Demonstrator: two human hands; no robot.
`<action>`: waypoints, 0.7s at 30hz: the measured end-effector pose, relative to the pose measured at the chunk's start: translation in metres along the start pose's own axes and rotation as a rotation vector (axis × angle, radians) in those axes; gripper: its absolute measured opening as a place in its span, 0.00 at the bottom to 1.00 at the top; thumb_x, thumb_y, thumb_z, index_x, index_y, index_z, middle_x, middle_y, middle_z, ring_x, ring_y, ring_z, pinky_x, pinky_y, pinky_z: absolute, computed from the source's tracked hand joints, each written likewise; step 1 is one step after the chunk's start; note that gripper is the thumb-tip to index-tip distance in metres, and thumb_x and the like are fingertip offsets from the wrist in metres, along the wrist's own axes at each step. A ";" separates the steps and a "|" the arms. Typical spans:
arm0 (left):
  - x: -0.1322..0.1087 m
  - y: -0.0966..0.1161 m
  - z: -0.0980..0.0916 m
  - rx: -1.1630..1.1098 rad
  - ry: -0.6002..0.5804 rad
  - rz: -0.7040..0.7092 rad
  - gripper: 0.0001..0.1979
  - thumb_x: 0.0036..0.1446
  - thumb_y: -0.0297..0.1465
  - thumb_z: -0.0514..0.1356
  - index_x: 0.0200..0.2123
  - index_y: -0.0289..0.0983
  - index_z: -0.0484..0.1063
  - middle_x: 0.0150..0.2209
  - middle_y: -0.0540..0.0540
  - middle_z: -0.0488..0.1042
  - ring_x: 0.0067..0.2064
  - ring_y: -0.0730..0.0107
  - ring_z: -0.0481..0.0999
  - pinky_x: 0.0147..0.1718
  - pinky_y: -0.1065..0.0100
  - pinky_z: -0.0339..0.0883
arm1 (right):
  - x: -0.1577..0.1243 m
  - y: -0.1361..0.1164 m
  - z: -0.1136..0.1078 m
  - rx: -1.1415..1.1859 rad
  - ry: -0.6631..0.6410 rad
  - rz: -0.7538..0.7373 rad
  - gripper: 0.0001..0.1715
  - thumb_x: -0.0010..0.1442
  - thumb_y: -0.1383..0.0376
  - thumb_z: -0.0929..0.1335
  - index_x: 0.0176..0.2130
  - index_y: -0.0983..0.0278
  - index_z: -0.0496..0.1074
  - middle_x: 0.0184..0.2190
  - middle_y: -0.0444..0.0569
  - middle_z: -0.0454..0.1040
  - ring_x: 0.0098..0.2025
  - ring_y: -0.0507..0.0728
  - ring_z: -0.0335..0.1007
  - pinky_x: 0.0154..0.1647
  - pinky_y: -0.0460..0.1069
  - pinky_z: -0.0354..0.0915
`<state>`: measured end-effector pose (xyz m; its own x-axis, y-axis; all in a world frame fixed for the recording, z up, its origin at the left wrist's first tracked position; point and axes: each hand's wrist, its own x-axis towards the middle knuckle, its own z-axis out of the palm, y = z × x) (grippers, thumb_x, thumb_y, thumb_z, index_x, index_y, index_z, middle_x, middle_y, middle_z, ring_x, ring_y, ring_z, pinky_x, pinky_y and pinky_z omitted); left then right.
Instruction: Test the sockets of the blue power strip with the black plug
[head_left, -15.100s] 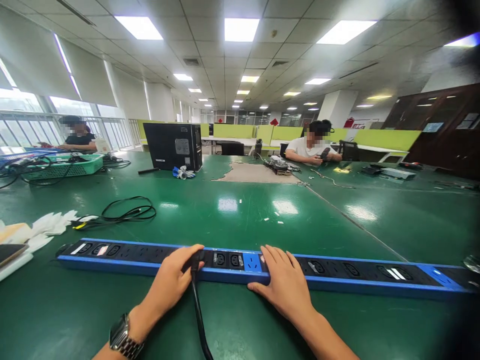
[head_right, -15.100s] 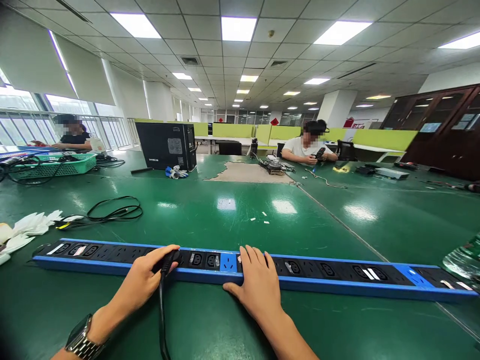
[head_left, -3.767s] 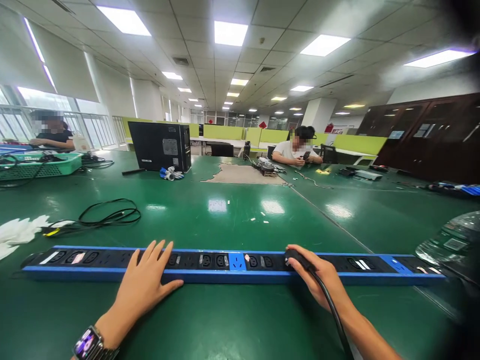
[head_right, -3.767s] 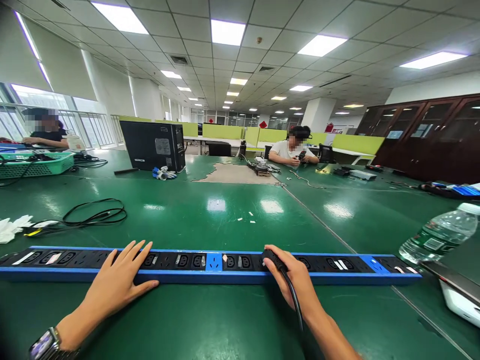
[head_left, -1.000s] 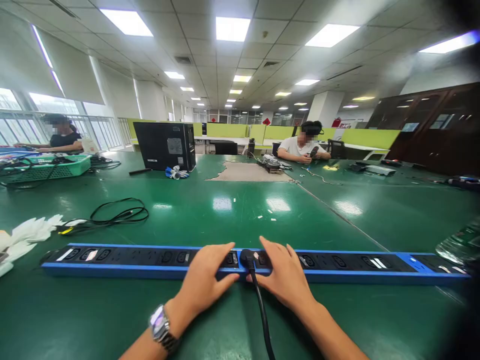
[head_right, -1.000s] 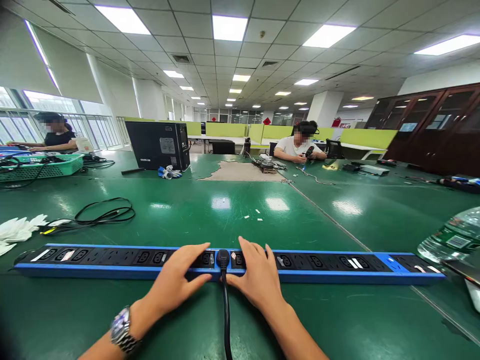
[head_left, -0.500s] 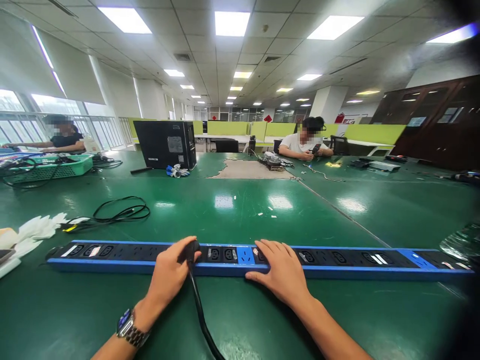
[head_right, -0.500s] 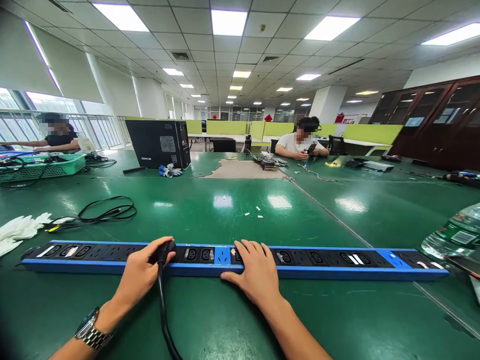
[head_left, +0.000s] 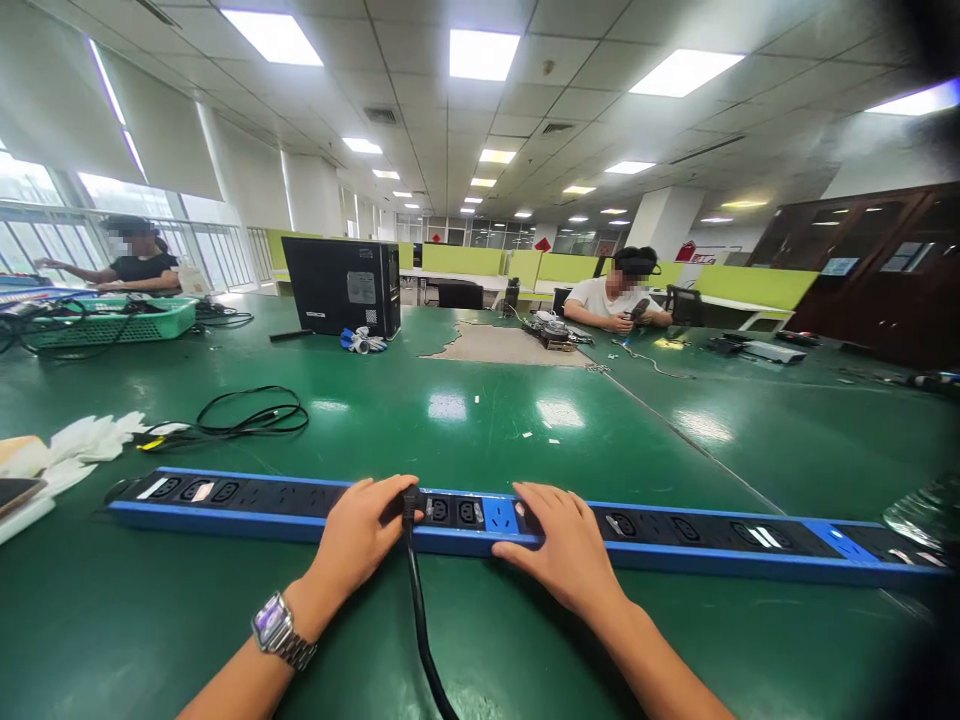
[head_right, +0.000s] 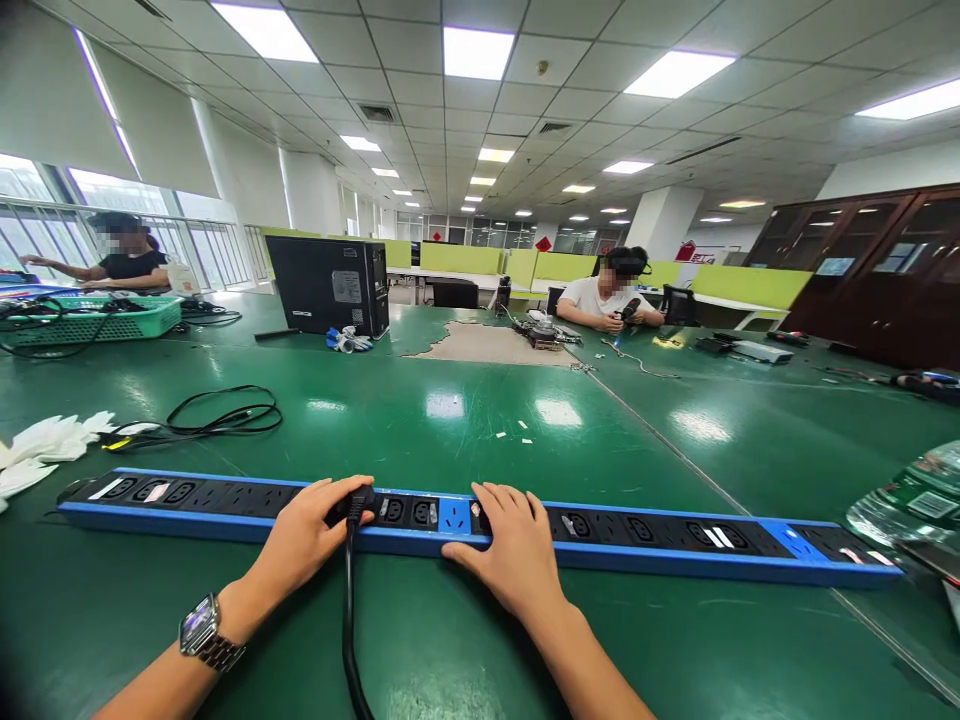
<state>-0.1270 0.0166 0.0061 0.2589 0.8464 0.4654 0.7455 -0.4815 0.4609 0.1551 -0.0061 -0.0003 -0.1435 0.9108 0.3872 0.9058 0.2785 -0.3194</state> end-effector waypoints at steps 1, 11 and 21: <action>-0.001 -0.002 0.001 0.002 -0.004 0.009 0.17 0.58 0.37 0.60 0.51 0.44 0.73 0.48 0.46 0.79 0.48 0.59 0.77 0.55 0.55 0.65 | 0.002 -0.008 0.000 0.041 0.009 -0.021 0.39 0.50 0.47 0.72 0.57 0.59 0.68 0.56 0.53 0.71 0.58 0.66 0.64 0.61 0.66 0.55; -0.007 -0.001 -0.001 0.102 -0.116 0.077 0.50 0.47 0.25 0.59 0.70 0.39 0.35 0.57 0.39 0.71 0.57 0.55 0.71 0.61 0.49 0.56 | 0.042 -0.120 0.036 0.201 -0.077 -0.302 0.21 0.58 0.61 0.68 0.52 0.60 0.71 0.45 0.50 0.77 0.48 0.60 0.69 0.51 0.57 0.64; -0.005 -0.004 -0.001 0.164 -0.112 0.043 0.52 0.51 0.35 0.66 0.69 0.42 0.36 0.55 0.40 0.74 0.56 0.53 0.72 0.57 0.52 0.62 | 0.015 -0.003 -0.024 0.470 0.285 0.092 0.23 0.60 0.52 0.65 0.49 0.62 0.70 0.44 0.52 0.78 0.42 0.59 0.76 0.45 0.52 0.69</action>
<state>-0.1323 0.0144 0.0031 0.3532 0.8501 0.3906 0.8198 -0.4824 0.3087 0.1600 -0.0009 0.0275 0.1003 0.8372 0.5377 0.6245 0.3678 -0.6890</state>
